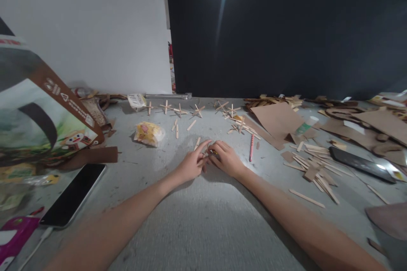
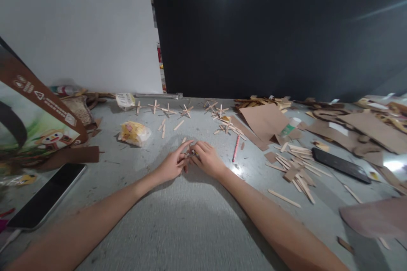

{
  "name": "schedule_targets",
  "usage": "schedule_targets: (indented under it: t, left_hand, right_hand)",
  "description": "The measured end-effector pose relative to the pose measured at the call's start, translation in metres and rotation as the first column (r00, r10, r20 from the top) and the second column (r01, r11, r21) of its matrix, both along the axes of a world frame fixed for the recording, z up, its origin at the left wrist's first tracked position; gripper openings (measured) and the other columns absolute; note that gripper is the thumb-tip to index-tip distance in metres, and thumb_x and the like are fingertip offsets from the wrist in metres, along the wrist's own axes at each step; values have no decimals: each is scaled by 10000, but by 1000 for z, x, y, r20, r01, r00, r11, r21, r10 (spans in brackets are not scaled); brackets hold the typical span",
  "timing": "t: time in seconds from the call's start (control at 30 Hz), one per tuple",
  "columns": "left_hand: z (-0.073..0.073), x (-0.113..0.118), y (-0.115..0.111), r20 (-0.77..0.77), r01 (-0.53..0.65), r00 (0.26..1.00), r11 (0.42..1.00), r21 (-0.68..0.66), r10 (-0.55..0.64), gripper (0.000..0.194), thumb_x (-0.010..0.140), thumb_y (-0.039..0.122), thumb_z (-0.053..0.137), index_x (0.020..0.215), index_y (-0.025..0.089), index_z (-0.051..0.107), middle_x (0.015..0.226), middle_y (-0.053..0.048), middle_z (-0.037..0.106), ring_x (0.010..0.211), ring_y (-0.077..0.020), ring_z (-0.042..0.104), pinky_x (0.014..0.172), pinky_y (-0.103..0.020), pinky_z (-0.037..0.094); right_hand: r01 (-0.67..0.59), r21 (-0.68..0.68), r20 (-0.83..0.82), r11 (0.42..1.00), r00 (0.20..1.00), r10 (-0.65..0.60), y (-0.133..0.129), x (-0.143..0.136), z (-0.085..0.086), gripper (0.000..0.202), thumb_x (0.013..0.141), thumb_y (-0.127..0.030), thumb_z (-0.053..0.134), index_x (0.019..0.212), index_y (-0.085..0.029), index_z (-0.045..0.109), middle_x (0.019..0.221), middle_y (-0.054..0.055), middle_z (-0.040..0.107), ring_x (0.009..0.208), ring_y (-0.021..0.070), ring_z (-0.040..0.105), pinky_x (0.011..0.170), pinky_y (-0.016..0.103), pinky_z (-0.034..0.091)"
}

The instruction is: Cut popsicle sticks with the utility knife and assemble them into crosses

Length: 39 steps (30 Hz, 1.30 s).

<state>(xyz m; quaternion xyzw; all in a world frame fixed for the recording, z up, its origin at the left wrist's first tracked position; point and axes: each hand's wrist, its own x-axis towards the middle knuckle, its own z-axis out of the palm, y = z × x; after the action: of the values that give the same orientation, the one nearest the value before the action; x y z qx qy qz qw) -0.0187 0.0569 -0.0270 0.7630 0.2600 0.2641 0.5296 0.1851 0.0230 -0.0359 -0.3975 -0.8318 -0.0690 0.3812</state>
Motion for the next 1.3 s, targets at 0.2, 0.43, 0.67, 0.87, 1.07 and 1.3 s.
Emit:
schedule_targets:
  t: [0.2, 0.43, 0.67, 0.87, 1.07, 1.3]
  left_hand:
    - [-13, 4, 10, 175, -10, 984, 984, -179, 42, 721, 958, 293, 658, 1617, 214, 376, 669, 28, 650, 501, -133, 624, 525, -216, 503]
    - [-7, 4, 13, 210, -55, 969, 945, -323, 128, 796, 904, 330, 741, 1584, 215, 343, 730, 26, 715, 521, -135, 671, 529, -221, 516]
    - [-7, 5, 14, 220, -58, 966, 945, -321, 134, 762, 905, 286, 723, 1562, 220, 343, 705, 32, 723, 515, -145, 686, 505, -217, 490]
    - [-4, 4, 15, 246, -32, 962, 943, -330, 119, 724, 871, 254, 719, 1492, 211, 351, 709, 38, 720, 522, -153, 696, 488, -219, 493]
    - [-2, 5, 13, 258, -22, 961, 953, -301, 104, 646, 867, 291, 731, 1409, 230, 383, 702, 49, 710, 508, -146, 692, 484, -211, 496]
    - [0, 4, 13, 258, -15, 962, 958, -287, 92, 681, 873, 408, 765, 1402, 230, 376, 713, 43, 714, 508, -144, 689, 482, -215, 502]
  right_hand:
    - [48, 24, 28, 999, 998, -49, 2, 0, -1, 133, 1044, -222, 544, 1176, -212, 529, 1030, 105, 642, 923, 269, 605, 805, 392, 497]
    - [-4, 72, 96, 997, 995, -3, 11, 18, -3, 247, 1045, -97, 427, 1225, -219, 544, 1043, 102, 618, 938, 251, 589, 816, 388, 527]
    - [57, 70, 177, 996, 982, -69, 12, 20, -3, 346, 1006, -51, 476, 1252, -234, 637, 1076, 116, 652, 951, 257, 569, 830, 389, 528]
    - [72, -18, 182, 997, 981, -67, 14, 21, -2, 328, 986, -45, 528, 1231, -229, 646, 1068, 106, 660, 943, 249, 594, 834, 376, 503]
    - [54, -82, 176, 995, 984, -39, 13, 19, 0, 383, 942, -3, 548, 1230, -231, 654, 1095, 101, 658, 997, 248, 605, 876, 369, 495]
    - [58, -62, 168, 996, 985, -47, 16, 20, -4, 406, 933, 8, 534, 1234, -234, 661, 1089, 101, 665, 985, 249, 614, 866, 375, 507]
